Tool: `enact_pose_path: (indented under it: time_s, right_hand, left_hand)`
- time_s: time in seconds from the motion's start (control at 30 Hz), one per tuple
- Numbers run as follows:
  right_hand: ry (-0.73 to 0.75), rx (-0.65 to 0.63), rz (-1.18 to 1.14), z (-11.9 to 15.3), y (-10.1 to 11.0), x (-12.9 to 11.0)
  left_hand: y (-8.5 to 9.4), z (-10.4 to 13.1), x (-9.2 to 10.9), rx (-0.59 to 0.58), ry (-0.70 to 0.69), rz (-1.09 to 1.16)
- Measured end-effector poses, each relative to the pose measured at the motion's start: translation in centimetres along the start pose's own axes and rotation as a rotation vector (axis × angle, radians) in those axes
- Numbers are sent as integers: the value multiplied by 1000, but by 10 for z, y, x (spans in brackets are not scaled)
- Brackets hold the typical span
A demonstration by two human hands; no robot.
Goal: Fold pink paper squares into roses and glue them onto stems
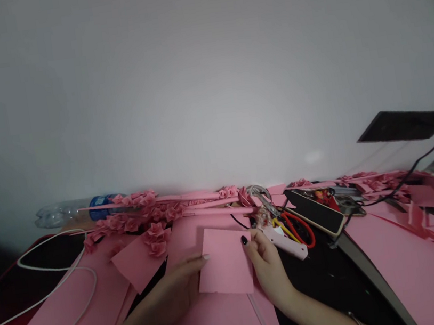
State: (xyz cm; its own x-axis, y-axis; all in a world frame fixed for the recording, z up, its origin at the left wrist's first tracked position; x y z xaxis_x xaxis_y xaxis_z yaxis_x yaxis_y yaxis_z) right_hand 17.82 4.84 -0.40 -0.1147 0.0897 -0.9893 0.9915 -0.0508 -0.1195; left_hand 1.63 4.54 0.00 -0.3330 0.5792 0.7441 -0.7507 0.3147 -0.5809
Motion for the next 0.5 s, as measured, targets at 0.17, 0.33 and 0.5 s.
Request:
enact_pose_path:
  time_s: [0.17, 0.33, 0.5]
  right_hand:
    - [144, -84, 279, 5, -5, -12]
    - [345, -347, 583, 16, -23, -25]
    - [478, -523, 807, 26, -30, -22]
  left_hand:
    - [0, 0, -15, 68, 117, 88]
    - [2, 0, -14, 146, 48, 103]
    - [0, 0, -14, 142, 37, 139]
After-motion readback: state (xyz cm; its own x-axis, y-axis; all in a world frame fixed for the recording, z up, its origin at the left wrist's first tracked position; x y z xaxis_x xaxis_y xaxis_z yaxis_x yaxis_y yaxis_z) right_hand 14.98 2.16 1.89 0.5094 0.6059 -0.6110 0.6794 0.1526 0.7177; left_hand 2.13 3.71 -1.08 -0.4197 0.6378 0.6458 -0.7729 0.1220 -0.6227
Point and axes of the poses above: each hand's wrist, its own z-axis away from the middle knuckle, its own y-axis out of the back of the hand, x = y × z, the point moved 6 cm from there along -z, towards the middle knuckle, and after that the axes turned 1 degree about -z, right-handed, at the moved point
